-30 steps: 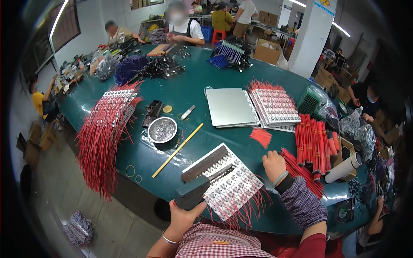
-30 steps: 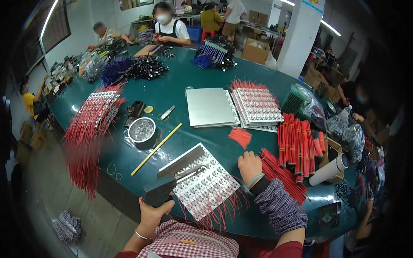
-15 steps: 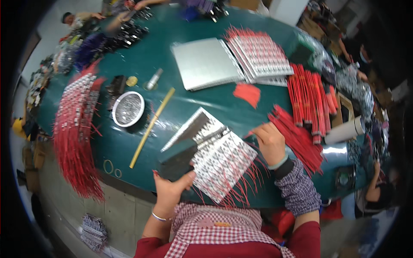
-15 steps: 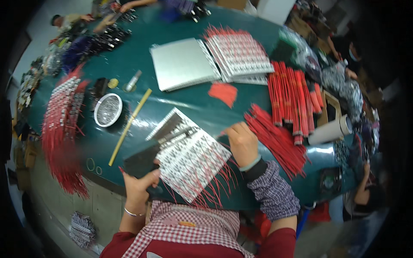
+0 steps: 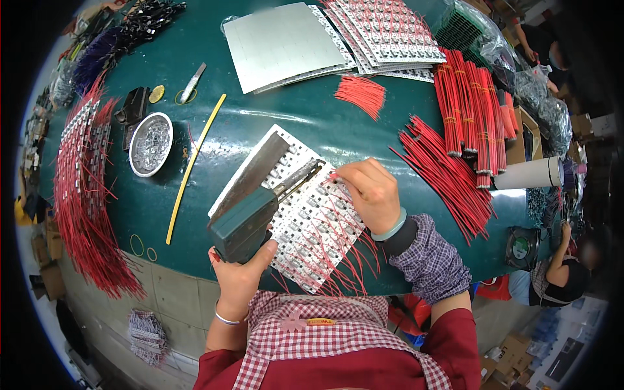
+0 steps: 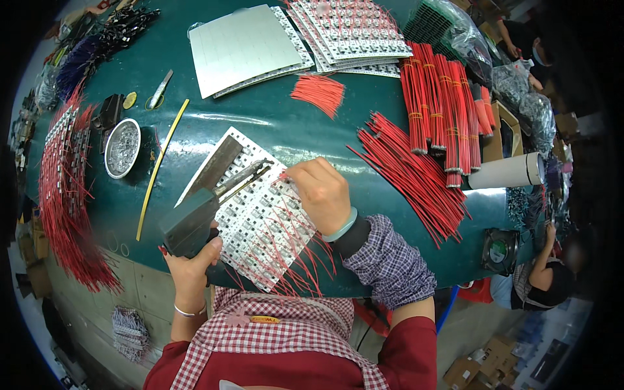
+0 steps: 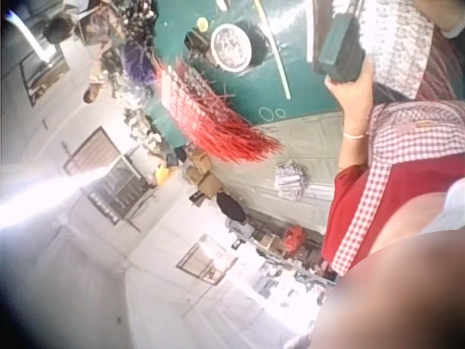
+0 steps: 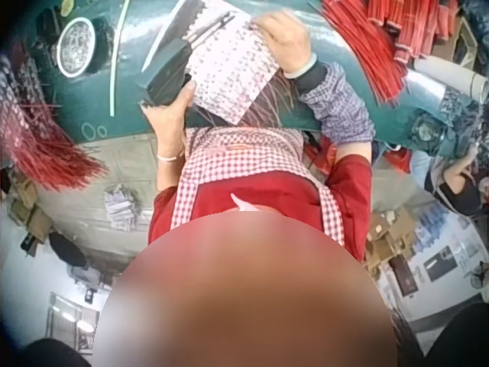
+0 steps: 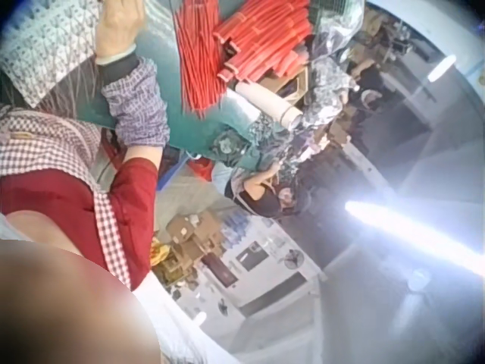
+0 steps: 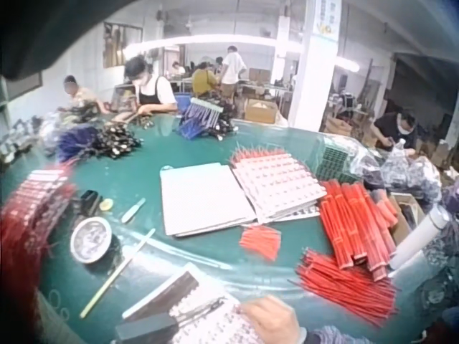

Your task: The person attaches red wires to a circuit board using a soldering iron.

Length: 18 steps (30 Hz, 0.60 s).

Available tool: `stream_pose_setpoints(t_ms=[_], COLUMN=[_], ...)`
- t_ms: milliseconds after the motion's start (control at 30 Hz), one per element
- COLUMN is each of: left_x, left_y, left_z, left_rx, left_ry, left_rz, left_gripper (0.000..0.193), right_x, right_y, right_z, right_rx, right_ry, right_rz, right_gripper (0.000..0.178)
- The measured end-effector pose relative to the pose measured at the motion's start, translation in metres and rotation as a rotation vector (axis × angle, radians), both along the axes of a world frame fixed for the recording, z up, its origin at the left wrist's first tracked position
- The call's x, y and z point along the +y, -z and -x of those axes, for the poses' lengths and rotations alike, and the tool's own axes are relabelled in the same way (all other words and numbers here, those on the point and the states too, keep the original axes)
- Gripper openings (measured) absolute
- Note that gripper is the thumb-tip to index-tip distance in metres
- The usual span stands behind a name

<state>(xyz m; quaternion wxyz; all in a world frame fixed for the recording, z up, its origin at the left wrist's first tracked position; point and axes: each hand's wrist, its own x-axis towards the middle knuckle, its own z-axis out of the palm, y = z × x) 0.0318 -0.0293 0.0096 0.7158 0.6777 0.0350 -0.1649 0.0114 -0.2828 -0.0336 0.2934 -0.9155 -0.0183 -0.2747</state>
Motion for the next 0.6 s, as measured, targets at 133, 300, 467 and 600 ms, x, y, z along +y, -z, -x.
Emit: stream_pose_setpoints(t_ms=[133, 300, 467, 600], left_x=[0.003, 0.001, 0.000, 0.001], left_y=[0.009, 0.009, 0.011, 0.012], left_z=[-0.002, -0.006, -0.009, -0.009], left_rx=[-0.063, -0.044, -0.116, -0.087], left_ry=[0.019, 0.017, 0.091, 0.124], left_rz=[-0.048, -0.088, -0.149, -0.166], left_gripper=[0.039, 0.030, 0.021, 0.020], right_x=[0.001, 0.000, 0.002, 0.002], right_y=[0.005, 0.009, 0.010, 0.006], right_z=[-0.009, -0.012, -0.013, -0.013], right_rx=[-0.007, 0.008, 0.027, 0.032], right_ry=[-0.040, -0.045, -0.049, -0.043], right_rz=[0.062, 0.097, 0.124, 0.143], right_gripper=[0.022, 0.024, 0.024, 0.024])
